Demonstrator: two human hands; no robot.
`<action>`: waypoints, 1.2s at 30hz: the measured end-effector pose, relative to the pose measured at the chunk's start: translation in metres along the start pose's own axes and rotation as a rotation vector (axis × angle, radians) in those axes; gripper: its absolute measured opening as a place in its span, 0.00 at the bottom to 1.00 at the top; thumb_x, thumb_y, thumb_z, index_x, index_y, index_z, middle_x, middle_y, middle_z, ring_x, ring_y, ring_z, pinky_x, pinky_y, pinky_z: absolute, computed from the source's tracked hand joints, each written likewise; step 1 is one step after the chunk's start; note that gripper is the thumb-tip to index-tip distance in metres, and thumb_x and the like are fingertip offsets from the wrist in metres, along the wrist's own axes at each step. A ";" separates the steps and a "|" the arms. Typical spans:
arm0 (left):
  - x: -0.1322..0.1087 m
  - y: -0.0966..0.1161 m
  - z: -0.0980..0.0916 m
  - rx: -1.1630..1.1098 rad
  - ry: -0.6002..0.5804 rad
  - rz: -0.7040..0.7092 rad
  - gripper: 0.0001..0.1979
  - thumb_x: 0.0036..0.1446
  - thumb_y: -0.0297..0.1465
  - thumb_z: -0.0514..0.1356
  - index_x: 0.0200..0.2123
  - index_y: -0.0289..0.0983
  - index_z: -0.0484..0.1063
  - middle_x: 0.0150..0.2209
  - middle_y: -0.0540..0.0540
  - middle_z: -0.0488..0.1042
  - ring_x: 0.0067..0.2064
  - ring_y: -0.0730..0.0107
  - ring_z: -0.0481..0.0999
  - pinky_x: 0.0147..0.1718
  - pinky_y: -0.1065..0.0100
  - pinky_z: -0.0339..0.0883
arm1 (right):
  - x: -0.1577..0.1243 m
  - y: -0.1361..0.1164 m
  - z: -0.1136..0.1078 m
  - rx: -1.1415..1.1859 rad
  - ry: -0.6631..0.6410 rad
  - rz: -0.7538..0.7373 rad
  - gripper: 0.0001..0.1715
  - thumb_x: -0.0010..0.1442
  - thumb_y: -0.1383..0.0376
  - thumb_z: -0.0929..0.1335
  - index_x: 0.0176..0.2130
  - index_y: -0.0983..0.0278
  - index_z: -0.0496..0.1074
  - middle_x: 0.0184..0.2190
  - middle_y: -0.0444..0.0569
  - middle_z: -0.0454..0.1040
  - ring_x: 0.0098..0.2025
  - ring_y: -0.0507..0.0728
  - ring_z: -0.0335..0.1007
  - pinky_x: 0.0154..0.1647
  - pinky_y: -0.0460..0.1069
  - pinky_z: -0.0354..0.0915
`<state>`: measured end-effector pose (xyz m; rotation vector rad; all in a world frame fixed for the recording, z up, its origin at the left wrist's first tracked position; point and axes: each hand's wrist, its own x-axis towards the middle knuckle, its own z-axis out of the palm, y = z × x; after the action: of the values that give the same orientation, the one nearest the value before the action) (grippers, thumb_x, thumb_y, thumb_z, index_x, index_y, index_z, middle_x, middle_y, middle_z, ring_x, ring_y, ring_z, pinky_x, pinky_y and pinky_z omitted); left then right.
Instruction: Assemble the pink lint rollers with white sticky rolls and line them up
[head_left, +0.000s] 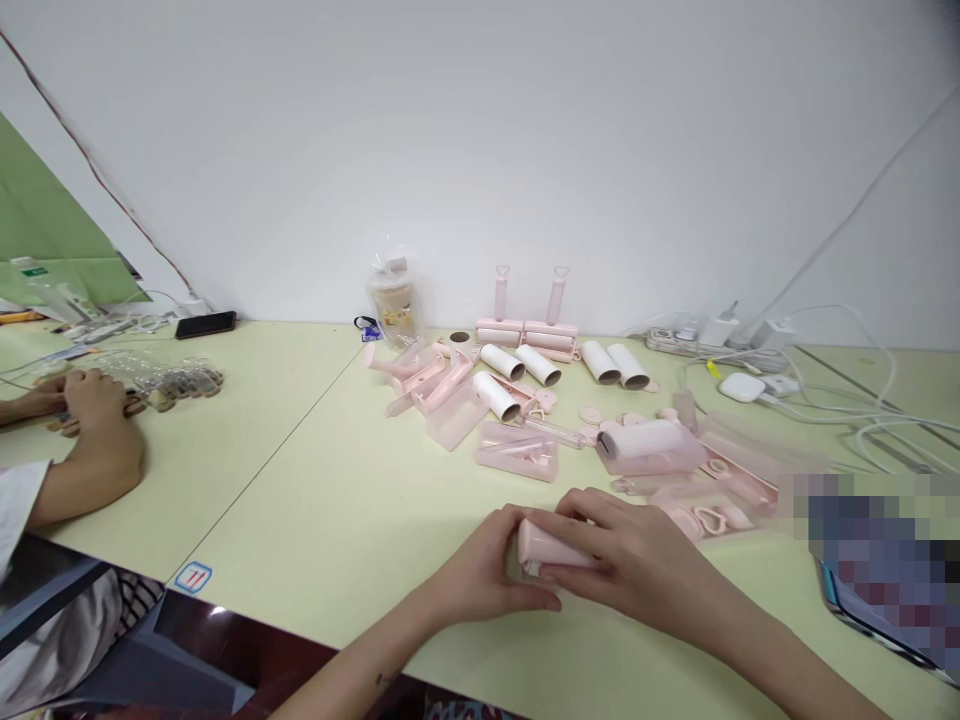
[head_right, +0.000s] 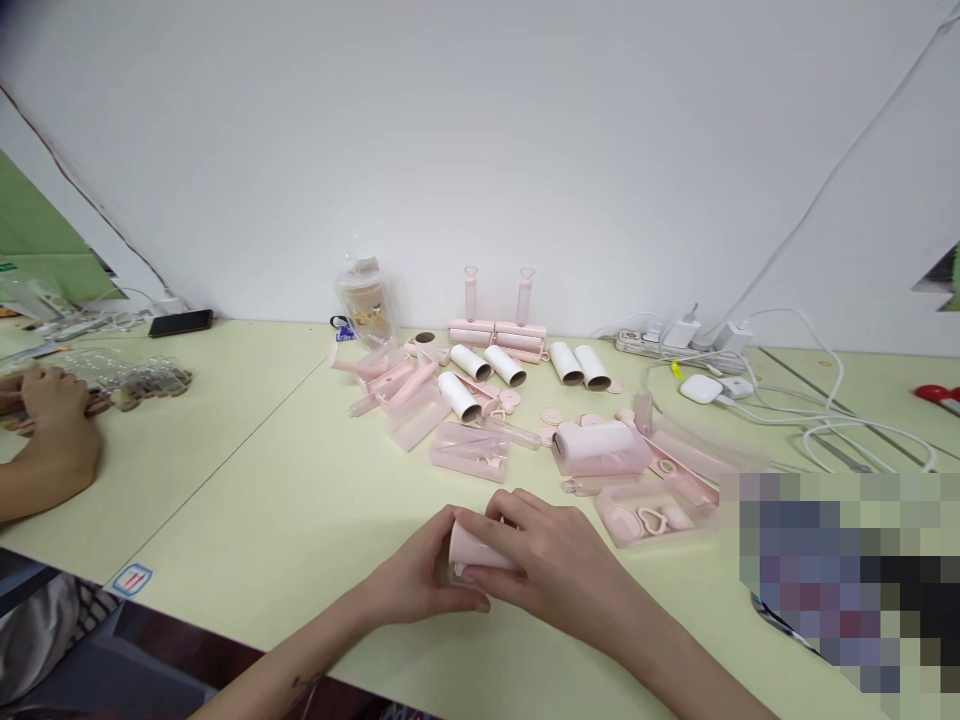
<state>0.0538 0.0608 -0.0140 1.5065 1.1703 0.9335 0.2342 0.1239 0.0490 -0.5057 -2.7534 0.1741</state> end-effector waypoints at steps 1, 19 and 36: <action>0.000 0.000 0.000 0.001 0.000 -0.002 0.30 0.41 0.33 0.69 0.47 0.39 0.61 0.48 0.43 0.66 0.49 0.56 0.67 0.44 0.58 0.63 | 0.000 0.000 0.002 -0.008 -0.012 -0.002 0.17 0.60 0.58 0.64 0.50 0.57 0.66 0.31 0.47 0.71 0.29 0.54 0.68 0.22 0.46 0.57; -0.022 0.002 -0.042 0.371 0.114 0.028 0.27 0.50 0.30 0.61 0.53 0.45 0.58 0.49 0.44 0.65 0.51 0.58 0.65 0.51 0.56 0.60 | 0.003 0.014 0.011 0.353 0.395 0.107 0.08 0.62 0.66 0.60 0.42 0.62 0.66 0.36 0.51 0.73 0.40 0.56 0.69 0.39 0.50 0.65; -0.031 -0.009 -0.114 0.841 0.778 -0.019 0.30 0.52 0.41 0.53 0.57 0.37 0.52 0.58 0.37 0.56 0.58 0.46 0.53 0.53 0.46 0.53 | 0.061 0.129 -0.012 0.073 0.116 0.528 0.08 0.61 0.64 0.65 0.38 0.66 0.70 0.38 0.47 0.73 0.40 0.55 0.70 0.41 0.53 0.66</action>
<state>-0.0638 0.0577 0.0030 1.8002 2.3468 1.1217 0.2260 0.2670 0.0555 -1.1715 -2.4334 0.3550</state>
